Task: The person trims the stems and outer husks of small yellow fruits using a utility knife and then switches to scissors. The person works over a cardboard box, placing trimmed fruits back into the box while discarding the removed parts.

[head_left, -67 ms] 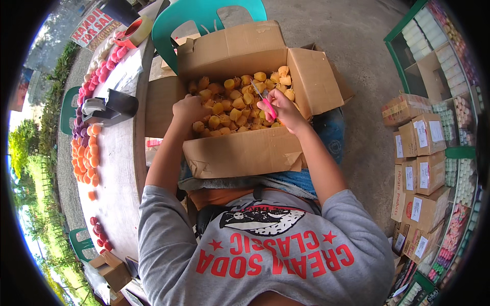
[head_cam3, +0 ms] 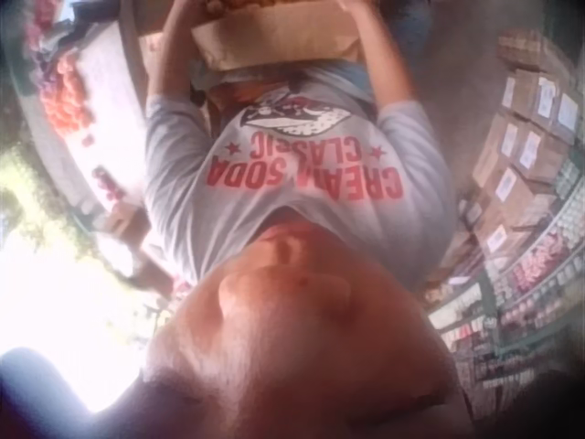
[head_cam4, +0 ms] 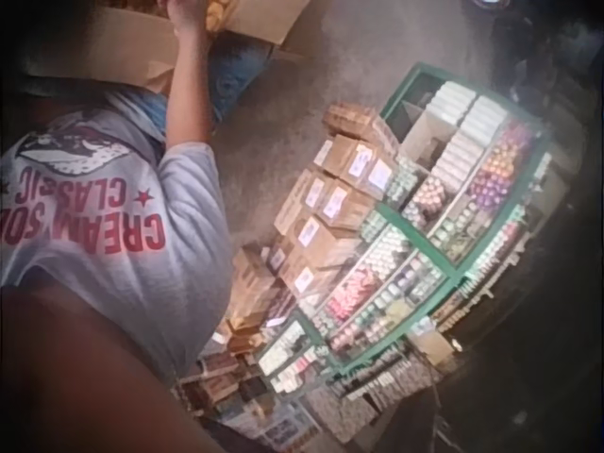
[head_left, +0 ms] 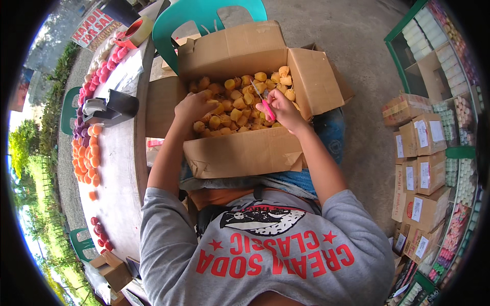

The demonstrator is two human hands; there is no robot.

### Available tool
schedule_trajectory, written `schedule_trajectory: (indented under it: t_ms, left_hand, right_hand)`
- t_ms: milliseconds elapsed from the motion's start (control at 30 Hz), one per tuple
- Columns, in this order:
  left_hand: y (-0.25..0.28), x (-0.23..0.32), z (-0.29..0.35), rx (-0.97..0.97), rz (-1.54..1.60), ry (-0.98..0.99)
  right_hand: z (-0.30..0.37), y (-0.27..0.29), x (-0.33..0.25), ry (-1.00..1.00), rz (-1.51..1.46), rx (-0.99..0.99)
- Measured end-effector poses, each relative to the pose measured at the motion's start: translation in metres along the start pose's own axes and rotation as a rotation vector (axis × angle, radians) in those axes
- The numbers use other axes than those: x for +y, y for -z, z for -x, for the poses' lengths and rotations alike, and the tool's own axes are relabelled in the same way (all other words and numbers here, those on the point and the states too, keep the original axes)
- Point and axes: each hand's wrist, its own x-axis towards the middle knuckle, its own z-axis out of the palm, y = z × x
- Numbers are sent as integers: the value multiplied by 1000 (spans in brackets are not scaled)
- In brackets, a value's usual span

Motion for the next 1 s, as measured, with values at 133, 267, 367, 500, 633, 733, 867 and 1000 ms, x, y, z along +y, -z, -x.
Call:
schedule_trajectory:
  t_ms: [133, 267, 367, 500, 633, 733, 867, 1000]
  left_hand:
    - [-11, 15, 5, -208, 1404, 114]
    - [-37, 34, 16, -379, 1954, 47]
    - [-54, 47, 24, -362, 1930, 7]
    - [-63, 58, 32, -408, 1863, -39]
    - [-63, 53, 29, -482, 1754, -68]
    - [-60, 57, 33, -466, 1710, -68]
    - [-63, 58, 35, -403, 1663, -116]
    - [-61, 58, 38, -406, 1619, -193]
  right_hand:
    - [4, -14, -2, 301, 461, 126]
    - [11, -25, 0, 570, 946, 264]
    - [12, -28, -3, 576, 1005, 307]
    - [10, -28, -3, 522, 921, 324]
    - [8, -24, -2, 356, 559, 255]
    - [3, -15, 11, 356, 393, 148]
    - [0, -6, 13, 247, 155, -2]
    - [6, -2, -6, -8, -208, -191]
